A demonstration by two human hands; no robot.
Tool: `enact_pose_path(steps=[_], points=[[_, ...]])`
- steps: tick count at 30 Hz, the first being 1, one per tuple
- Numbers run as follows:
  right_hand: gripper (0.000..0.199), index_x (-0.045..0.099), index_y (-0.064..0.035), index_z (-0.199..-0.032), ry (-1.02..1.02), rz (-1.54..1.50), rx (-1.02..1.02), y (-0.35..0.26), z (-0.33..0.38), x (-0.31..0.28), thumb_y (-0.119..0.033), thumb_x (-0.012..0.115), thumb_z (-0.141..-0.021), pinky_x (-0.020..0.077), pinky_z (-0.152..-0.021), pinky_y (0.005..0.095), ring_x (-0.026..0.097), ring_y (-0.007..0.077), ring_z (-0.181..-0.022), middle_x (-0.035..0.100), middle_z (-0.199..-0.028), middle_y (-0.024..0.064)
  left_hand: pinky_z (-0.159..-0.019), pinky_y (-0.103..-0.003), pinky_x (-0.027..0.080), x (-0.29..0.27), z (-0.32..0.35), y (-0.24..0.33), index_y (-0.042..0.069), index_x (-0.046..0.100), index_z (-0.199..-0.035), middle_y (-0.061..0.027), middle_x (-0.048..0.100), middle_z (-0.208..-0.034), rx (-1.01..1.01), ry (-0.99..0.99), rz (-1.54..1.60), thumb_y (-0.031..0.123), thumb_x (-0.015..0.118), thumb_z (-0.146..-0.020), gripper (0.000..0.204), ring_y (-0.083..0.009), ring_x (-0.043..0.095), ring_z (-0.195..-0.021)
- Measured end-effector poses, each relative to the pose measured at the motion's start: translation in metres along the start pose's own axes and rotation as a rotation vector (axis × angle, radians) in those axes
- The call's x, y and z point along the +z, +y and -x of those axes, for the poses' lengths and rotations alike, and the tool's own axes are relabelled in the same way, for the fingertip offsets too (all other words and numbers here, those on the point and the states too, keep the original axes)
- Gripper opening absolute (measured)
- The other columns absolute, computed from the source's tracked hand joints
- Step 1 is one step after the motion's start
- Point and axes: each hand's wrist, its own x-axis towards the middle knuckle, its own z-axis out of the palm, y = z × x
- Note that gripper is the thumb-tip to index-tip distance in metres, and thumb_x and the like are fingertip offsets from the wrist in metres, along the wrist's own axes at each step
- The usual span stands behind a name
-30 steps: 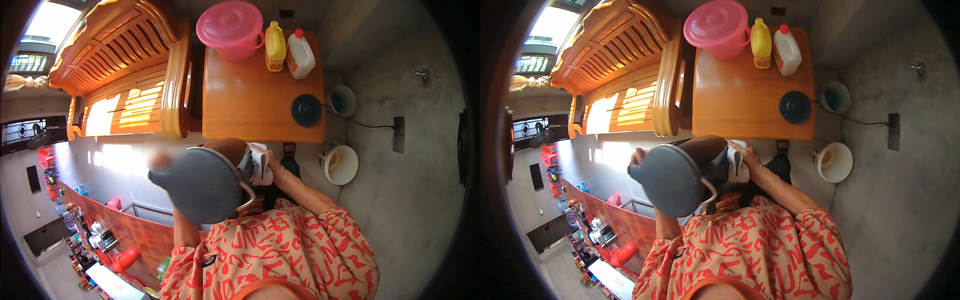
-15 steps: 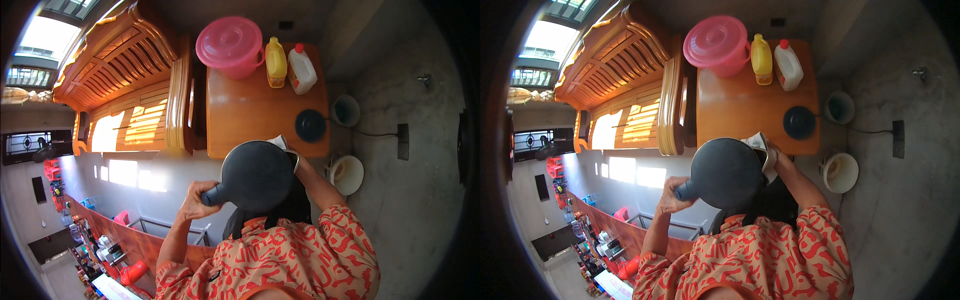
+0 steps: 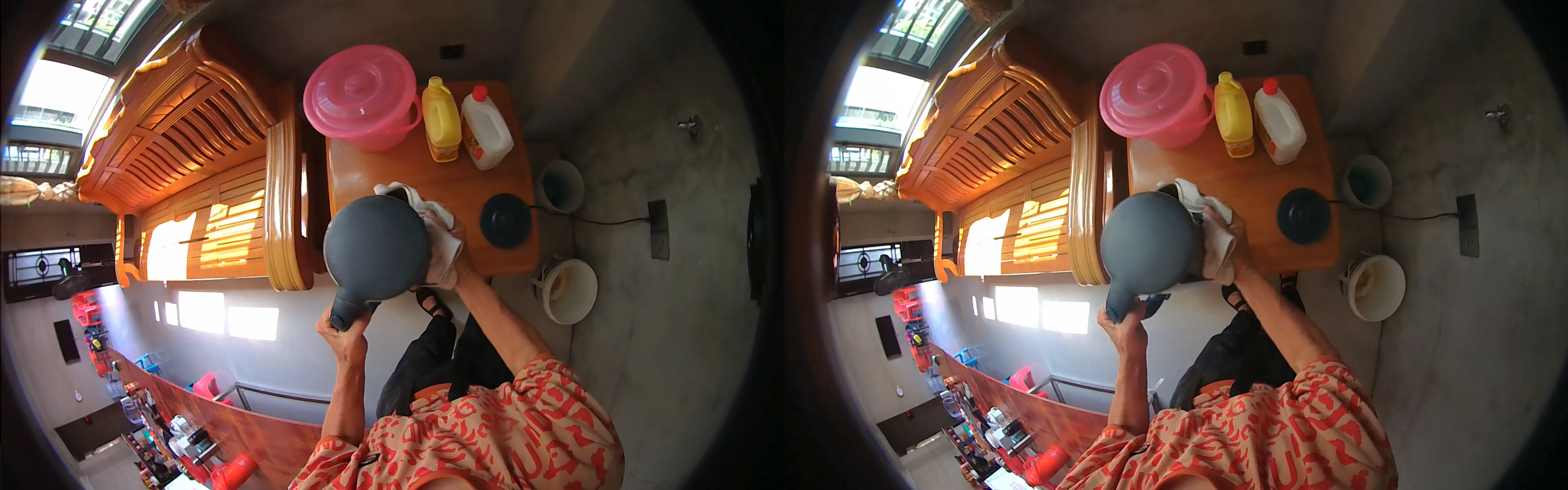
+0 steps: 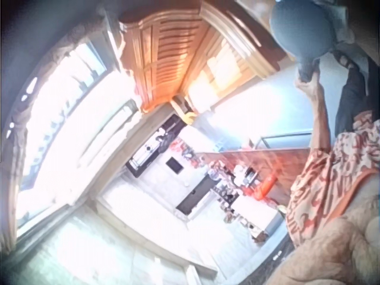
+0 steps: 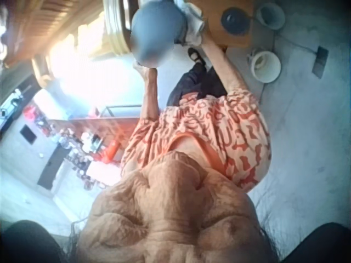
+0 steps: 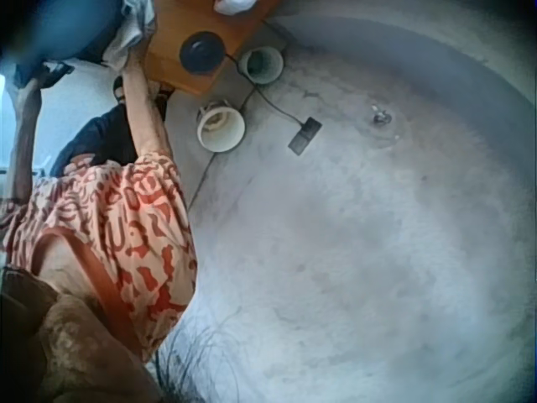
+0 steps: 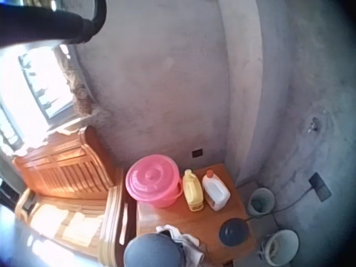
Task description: The person wipes a black electric kettle and its lid with a white cloth, then cleans the wooden table surface. They proceed to wipe a white plastic bottle and a yellow plastic bottle, handling each item individually before placing them back on the table.
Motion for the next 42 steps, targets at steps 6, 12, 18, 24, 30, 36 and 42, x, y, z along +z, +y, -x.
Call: enact_pose_path(steps=[6,12,18,24,30,36,42], points=[[0.048,0.029,-0.0016,-0.142,0.095,0.4,-0.183,0.034,0.012,0.015,-0.012,0.043,-0.097,0.029,-0.107,0.0327,0.038,0.0214,-0.127,0.037,-0.14,0.0121,-0.056,-0.023,0.039,0.024,-0.034,-0.025,-0.002,0.059,-0.07,0.0012,0.054,-0.064,0.007,0.104,0.184,0.002,0.063,-0.067,0.007,-0.0069,0.046,-0.059],[0.05,0.025,-0.0021,-0.142,0.203,0.303,-0.165,0.064,0.008,0.027,-0.015,0.042,-0.097,0.032,-0.103,0.0328,0.041,0.0221,-0.121,0.042,-0.133,0.0124,-0.055,-0.023,0.042,0.053,-0.051,-0.067,-0.004,0.06,-0.075,-0.0019,0.058,-0.067,-0.045,0.144,0.287,0.001,0.064,-0.069,0.008,-0.0078,0.052,-0.058],[0.029,0.049,-0.0083,-0.121,0.253,0.102,0.168,0.095,-0.012,0.004,-0.017,0.053,-0.093,0.0473,-0.081,0.0308,0.056,0.0125,-0.098,0.058,-0.107,0.0028,-0.058,-0.025,0.043,0.068,-0.072,-0.095,-0.005,0.06,-0.074,-0.0025,0.058,-0.069,0.037,0.173,0.274,0.0,0.064,-0.069,0.008,-0.0092,0.052,-0.062],[0.019,0.057,-0.0053,-0.109,0.091,0.094,0.279,0.107,-0.028,-0.016,-0.009,0.055,-0.09,0.0525,-0.076,0.0307,0.061,0.0137,-0.093,0.061,-0.103,0.0029,-0.059,-0.026,0.042,0.07,-0.093,-0.114,-0.005,0.06,-0.073,-0.0015,0.057,-0.069,0.111,0.206,0.187,0.002,0.065,-0.067,0.01,-0.0095,0.05,-0.063],[0.018,0.062,-0.0012,-0.101,0.149,0.065,0.351,0.119,-0.034,-0.043,-0.004,0.055,-0.085,0.0521,-0.07,0.0288,0.063,0.013,-0.085,0.063,-0.093,0.0034,-0.057,-0.026,0.042,0.073,-0.101,-0.129,-0.005,0.059,-0.075,-0.0005,0.055,-0.068,0.022,0.221,0.267,0.002,0.066,-0.067,0.012,-0.0083,0.049,-0.062],[0.021,0.064,0.0,-0.101,0.165,0.381,0.362,0.086,-0.004,-0.067,-0.011,0.06,-0.083,0.0514,-0.071,0.0301,0.062,0.0129,-0.083,0.065,-0.09,0.0044,-0.055,-0.025,0.041,0.076,-0.103,-0.138,-0.003,0.057,-0.073,0.0003,0.052,-0.067,0.054,0.228,0.261,0.004,0.067,-0.068,0.013,-0.008,0.047,-0.06],[0.047,0.057,0.0028,-0.116,0.365,0.68,0.22,0.098,0.041,-0.183,-0.027,0.069,-0.081,0.0482,-0.077,0.0309,0.06,0.0192,-0.087,0.065,-0.097,0.0096,-0.055,-0.025,0.041,0.076,-0.106,-0.154,-0.003,0.06,-0.074,-0.0003,0.054,-0.069,0.065,0.231,0.243,0.003,0.065,-0.068,0.009,-0.0092,0.048,-0.061]])
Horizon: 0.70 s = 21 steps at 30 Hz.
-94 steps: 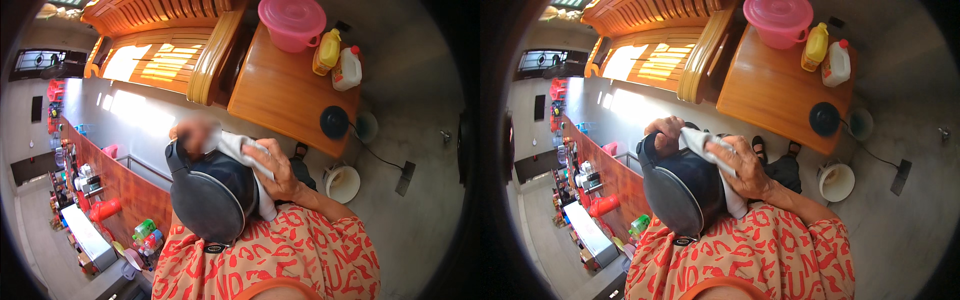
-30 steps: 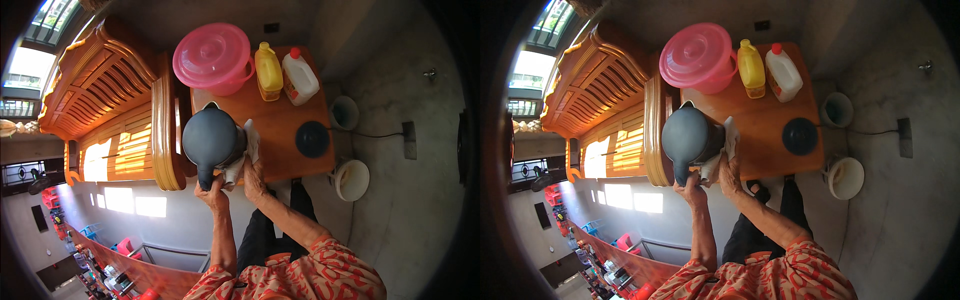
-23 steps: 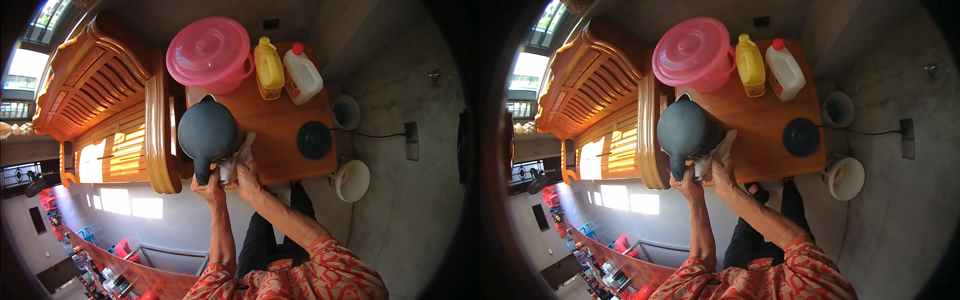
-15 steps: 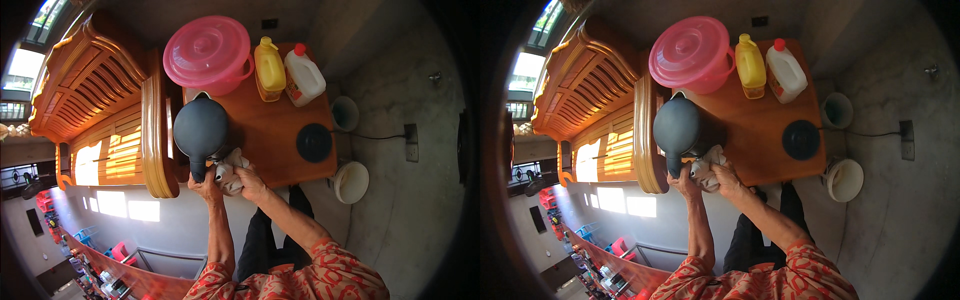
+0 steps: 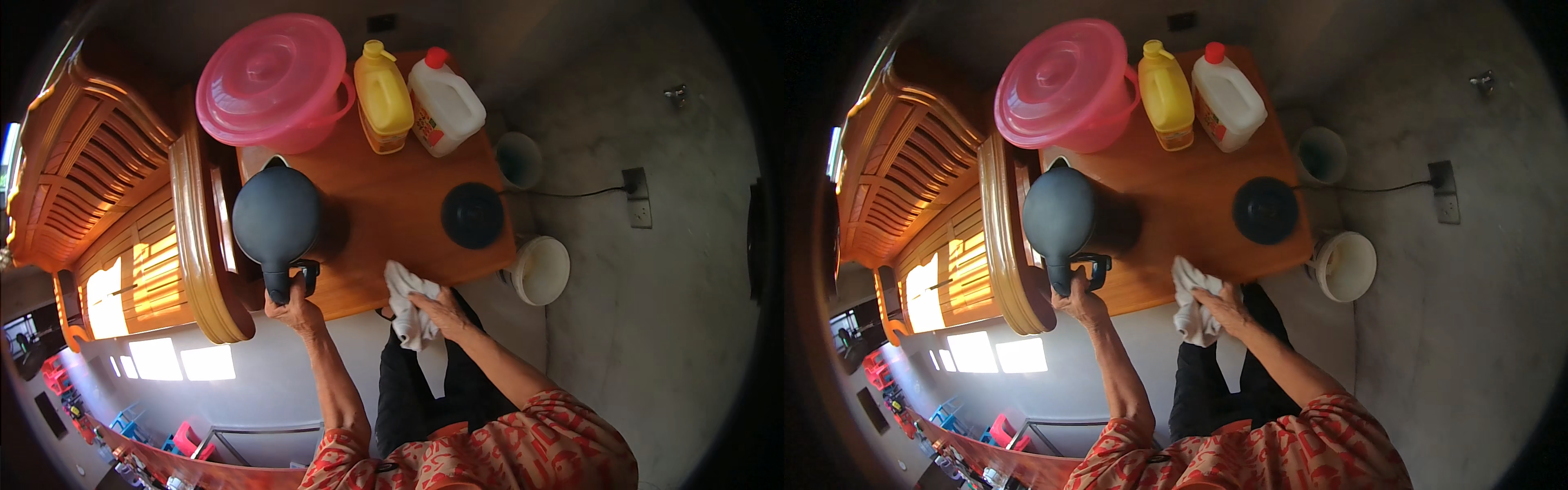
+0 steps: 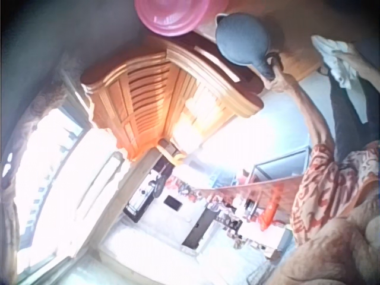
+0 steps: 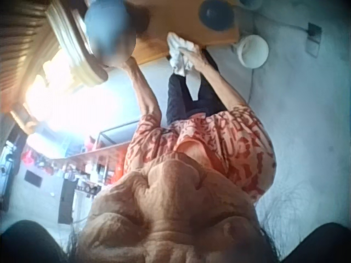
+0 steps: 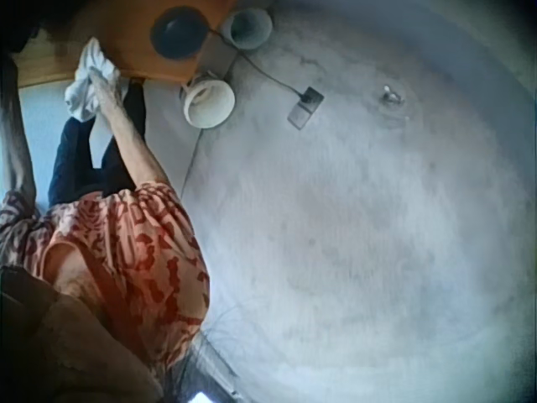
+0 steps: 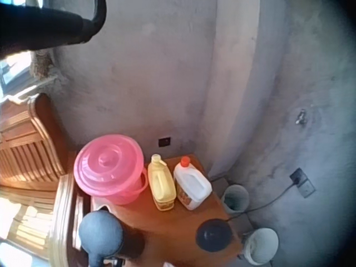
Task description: The person wipes a black electric kettle and its lid with a white cloth, then cleans the wooden table surface. They proceed to wipe a white plastic bottle and a yellow plastic bottle, handling each item individually before placing them back on the table.
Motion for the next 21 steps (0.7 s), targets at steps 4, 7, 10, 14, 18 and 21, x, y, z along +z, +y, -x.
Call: enact_pose_path(steps=[4,7,10,14,18,21], points=[[0.033,0.056,0.0007,-0.118,0.148,0.125,-0.12,-0.021,0.02,-0.049,-0.008,0.063,-0.087,0.0474,-0.077,0.0247,0.056,0.0088,-0.088,0.062,-0.099,0.0018,-0.055,-0.025,0.041,-0.001,-0.001,-0.009,-0.002,0.059,-0.073,-0.0002,0.053,-0.067,0.032,-0.021,-0.005,0.002,0.064,-0.069,0.008,-0.0091,0.047,-0.06],[0.042,0.05,0.001,-0.124,0.389,0.192,-0.224,-0.021,0.013,-0.085,-0.007,0.063,-0.084,0.0468,-0.081,0.0278,0.056,0.0139,-0.095,0.058,-0.109,0.0078,-0.058,-0.026,0.042,-0.005,0.002,-0.02,-0.003,0.06,-0.074,-0.001,0.055,-0.068,0.039,-0.022,-0.016,0.002,0.061,-0.07,0.006,-0.0095,0.049,-0.062],[0.046,0.046,0.0008,-0.129,0.585,0.391,-0.375,-0.043,0.002,-0.11,-0.008,0.06,-0.086,0.042,-0.093,0.032,0.053,0.0224,-0.109,0.055,-0.121,0.0154,-0.062,-0.027,0.044,-0.008,0.007,-0.026,-0.004,0.062,-0.078,-0.0021,0.058,-0.072,0.06,-0.014,-0.051,0.002,0.061,-0.07,0.009,-0.0103,0.052,-0.066],[0.045,0.046,-0.0034,-0.131,0.657,0.551,-0.572,-0.076,-0.023,-0.134,-0.007,0.056,-0.086,0.0415,-0.094,0.0377,0.053,0.0321,-0.113,0.055,-0.123,0.0185,-0.067,-0.027,0.045,-0.006,0.016,-0.027,-0.004,0.063,-0.083,-0.0033,0.061,-0.077,0.087,0.012,-0.052,0.001,0.06,-0.071,0.013,-0.0111,0.055,-0.071],[0.049,0.045,-0.0136,-0.133,0.689,0.882,-0.602,-0.091,-0.059,-0.146,-0.004,0.056,-0.086,0.0425,-0.092,0.043,0.05,0.0345,-0.114,0.052,-0.125,0.014,-0.072,-0.028,0.045,-0.012,0.016,-0.031,-0.004,0.062,-0.092,-0.0033,0.059,-0.083,0.1,-0.003,-0.112,0.004,0.063,-0.073,0.02,-0.0116,0.054,-0.076],[0.06,0.044,-0.0266,-0.135,0.632,1.124,-0.495,-0.105,-0.075,-0.136,-0.001,0.058,-0.083,0.0435,-0.089,0.0462,0.046,0.0356,-0.113,0.047,-0.123,0.0125,-0.083,-0.031,0.042,-0.001,0.029,-0.005,-0.002,0.049,-0.117,-0.0047,0.054,-0.098,-0.022,0.031,-0.185,0.014,0.069,-0.078,0.046,-0.0149,0.052,-0.088]])
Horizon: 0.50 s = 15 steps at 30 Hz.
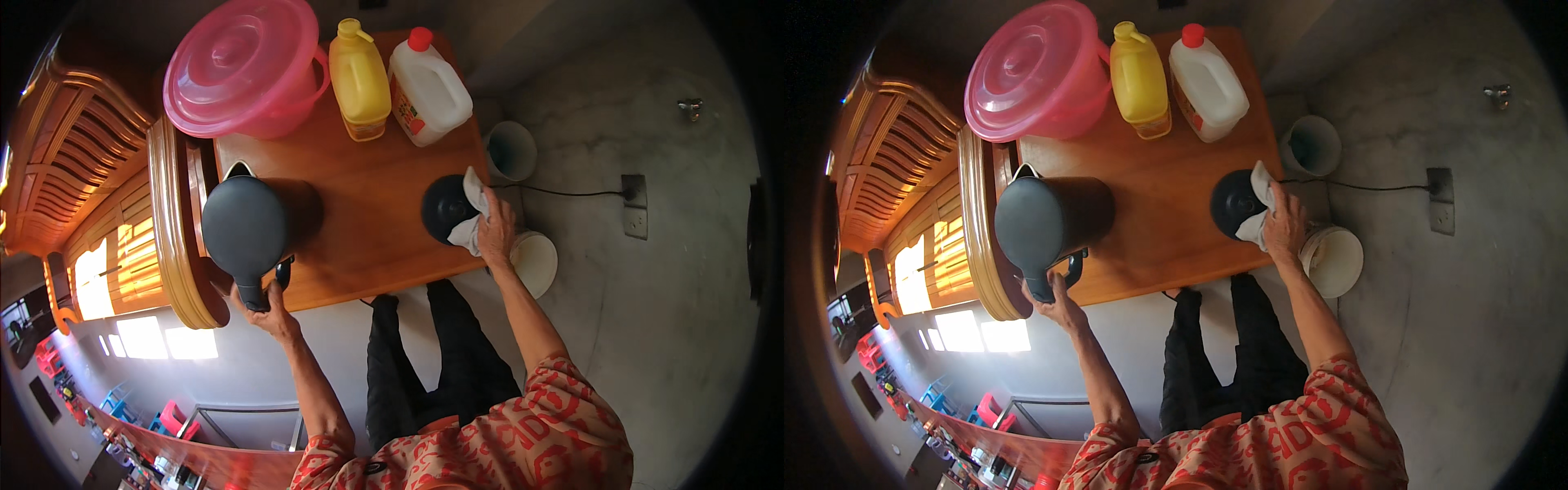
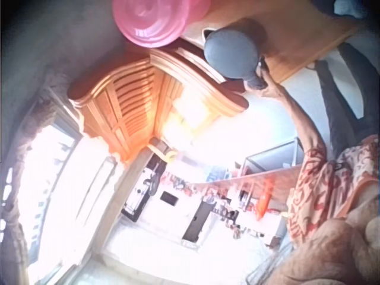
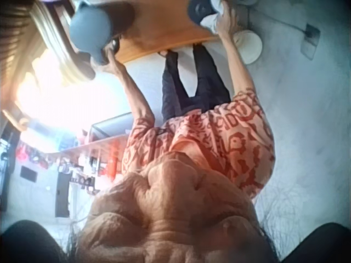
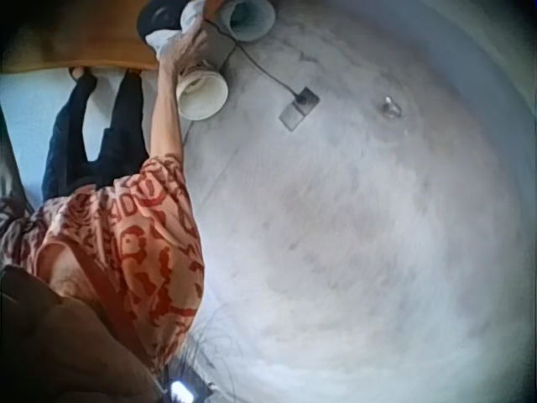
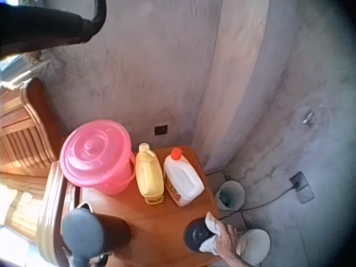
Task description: The person wipes a black electric kettle and its lid with a white cloth, then cleans the wooden table surface. They proceed to wipe a white plastic bottle and a yellow plastic bottle, handling each item individually before placing them back on the table.
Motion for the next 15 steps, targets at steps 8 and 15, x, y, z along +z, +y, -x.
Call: enact_pose_path(steps=[8,15], points=[[0.07,0.045,-0.0306,-0.134,-0.049,0.046,-0.121,0.019,-0.002,0.02,0.005,0.063,-0.076,0.0467,-0.086,0.0461,0.042,0.0383,-0.114,0.039,-0.126,0.0126,-0.086,-0.03,0.044,0.056,0.111,-0.04,0.001,0.047,-0.124,-0.0097,0.053,-0.112,-0.29,-0.283,-0.057,0.015,0.066,-0.088,0.042,-0.0176,0.052,-0.102],[0.071,0.045,-0.0295,-0.135,-0.132,-0.051,-0.12,0.032,-0.01,0.02,0.002,0.066,-0.075,0.0446,-0.088,0.0461,0.043,0.0389,-0.114,0.041,-0.129,0.015,-0.088,-0.034,0.044,0.174,0.144,-0.105,-0.004,0.046,-0.125,-0.0151,0.055,-0.115,-0.518,-0.578,0.025,0.02,0.061,-0.09,0.045,-0.023,0.053,-0.107]])
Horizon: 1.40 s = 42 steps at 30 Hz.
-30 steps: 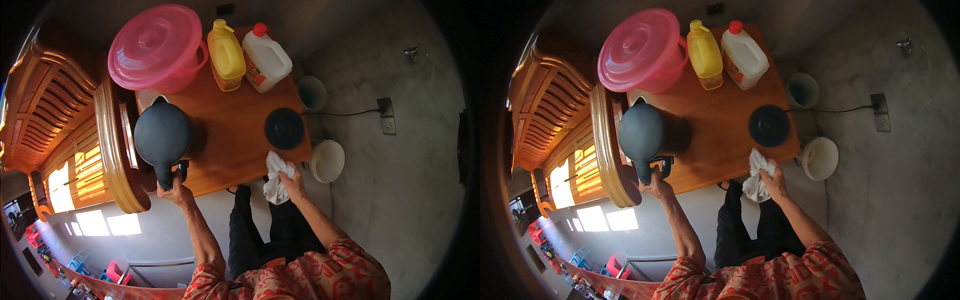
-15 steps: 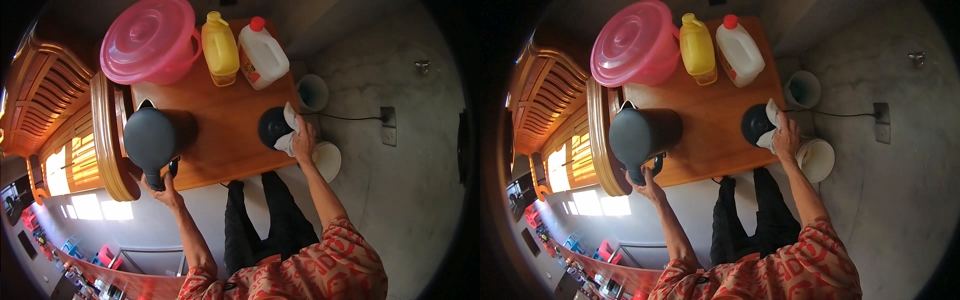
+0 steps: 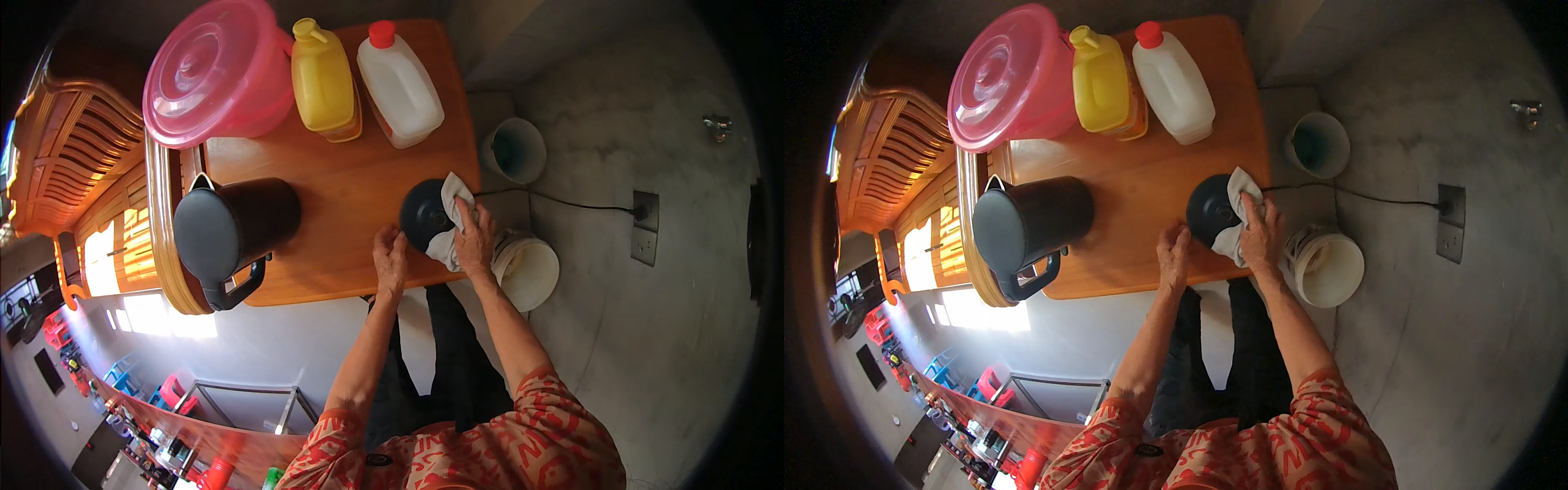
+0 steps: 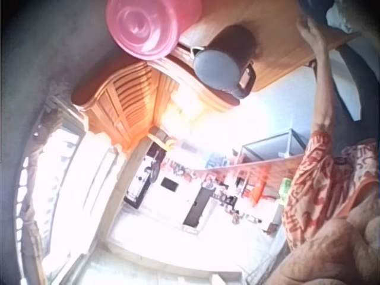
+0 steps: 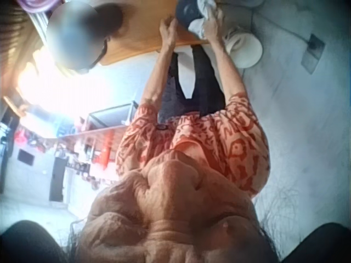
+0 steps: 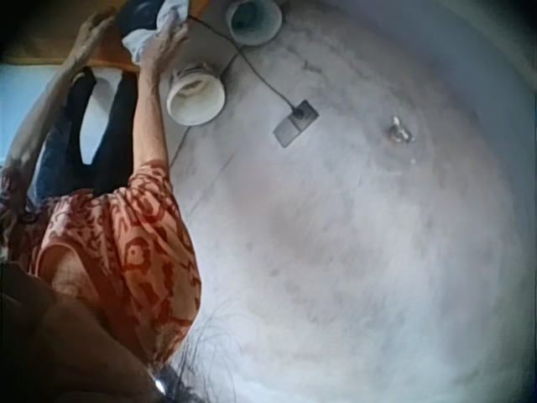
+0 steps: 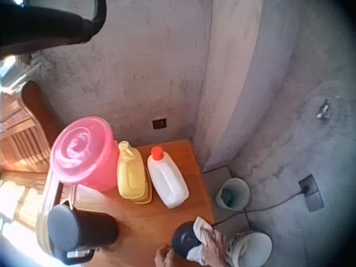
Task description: The person wipes a black electric kettle and its lid with a white cloth, then cleans the wooden table surface. They proceed to wipe a white plastic bottle and a yellow plastic bottle, handling each item individually before placing them back on the table.
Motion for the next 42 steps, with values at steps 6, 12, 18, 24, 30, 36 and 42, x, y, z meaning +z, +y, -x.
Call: enact_pose_path(steps=[6,12,18,24,30,36,42], points=[[0.068,0.049,-0.0273,-0.133,0.036,-0.152,0.033,0.001,0.001,-0.001,0.004,0.063,-0.074,0.0433,-0.091,0.044,0.045,0.0378,-0.113,0.043,-0.128,0.0132,-0.085,-0.033,0.045,0.029,-0.015,-0.004,-0.005,0.049,-0.119,-0.0168,0.051,-0.109,-0.096,0.171,-0.066,0.026,0.073,-0.079,0.056,-0.0235,0.051,-0.102],[0.062,0.054,-0.0271,-0.129,0.016,-0.386,0.027,0.022,-0.002,0.004,0.004,0.061,-0.075,0.0419,-0.094,0.0432,0.043,0.0353,-0.117,0.044,-0.129,0.0124,-0.08,-0.031,0.046,0.027,-0.025,-0.01,-0.004,0.051,-0.116,-0.0133,0.052,-0.104,-0.071,0.108,-0.204,0.023,0.078,-0.075,0.056,-0.021,0.052,-0.095],[0.057,0.056,-0.022,-0.127,-0.011,-0.53,-0.076,0.044,-0.013,0.0,0.002,0.061,-0.076,0.0414,-0.095,0.0399,0.047,0.0321,-0.114,0.046,-0.127,0.0121,-0.079,-0.029,0.051,0.052,-0.007,0.043,-0.003,0.057,-0.113,-0.0096,0.064,-0.1,-0.128,-0.163,0.234,0.011,0.079,-0.073,0.047,-0.0177,0.062,-0.087],[0.044,0.059,-0.0146,-0.121,-0.132,-0.446,-0.096,0.038,-0.032,-0.031,-0.01,0.064,-0.078,0.0462,-0.089,0.0391,0.05,0.0327,-0.111,0.05,-0.123,0.0114,-0.087,-0.029,0.049,0.058,0.009,0.052,-0.001,0.059,-0.115,-0.0066,0.066,-0.103,-0.194,-0.298,0.36,0.003,0.071,-0.08,0.037,-0.0149,0.061,-0.093],[0.038,0.063,-0.0115,-0.108,-0.089,-0.144,-0.545,-0.042,-0.033,-0.112,-0.022,0.074,-0.073,0.05,-0.075,0.0381,0.052,0.0277,-0.09,0.055,-0.106,0.0049,-0.088,-0.028,0.048,0.062,0.04,0.079,0.001,0.047,-0.128,-0.005,0.06,-0.109,-0.147,-0.253,0.306,0.001,0.06,-0.087,0.043,-0.0138,0.056,-0.102],[0.046,0.063,-0.0187,-0.111,0.008,-0.123,-0.699,-0.084,-0.011,-0.151,-0.013,0.075,-0.067,0.0514,-0.064,0.0327,0.052,0.0215,-0.08,0.052,-0.091,0.0006,-0.084,-0.03,0.05,0.038,0.071,0.094,0.002,0.048,-0.125,-0.0059,0.059,-0.109,-0.065,-0.305,0.366,0.002,0.063,-0.085,0.042,-0.0146,0.058,-0.097],[0.037,0.062,-0.0159,-0.112,0.075,-0.289,-0.382,-0.091,-0.022,-0.181,-0.005,0.067,-0.077,0.0491,-0.073,0.0373,0.056,0.0271,-0.087,0.053,-0.093,0.0069,-0.088,-0.028,0.048,0.059,0.109,0.159,0.001,0.046,-0.13,-0.0063,0.059,-0.116,-0.044,-0.253,0.485,0.005,0.066,-0.086,0.049,-0.0139,0.057,-0.102]])
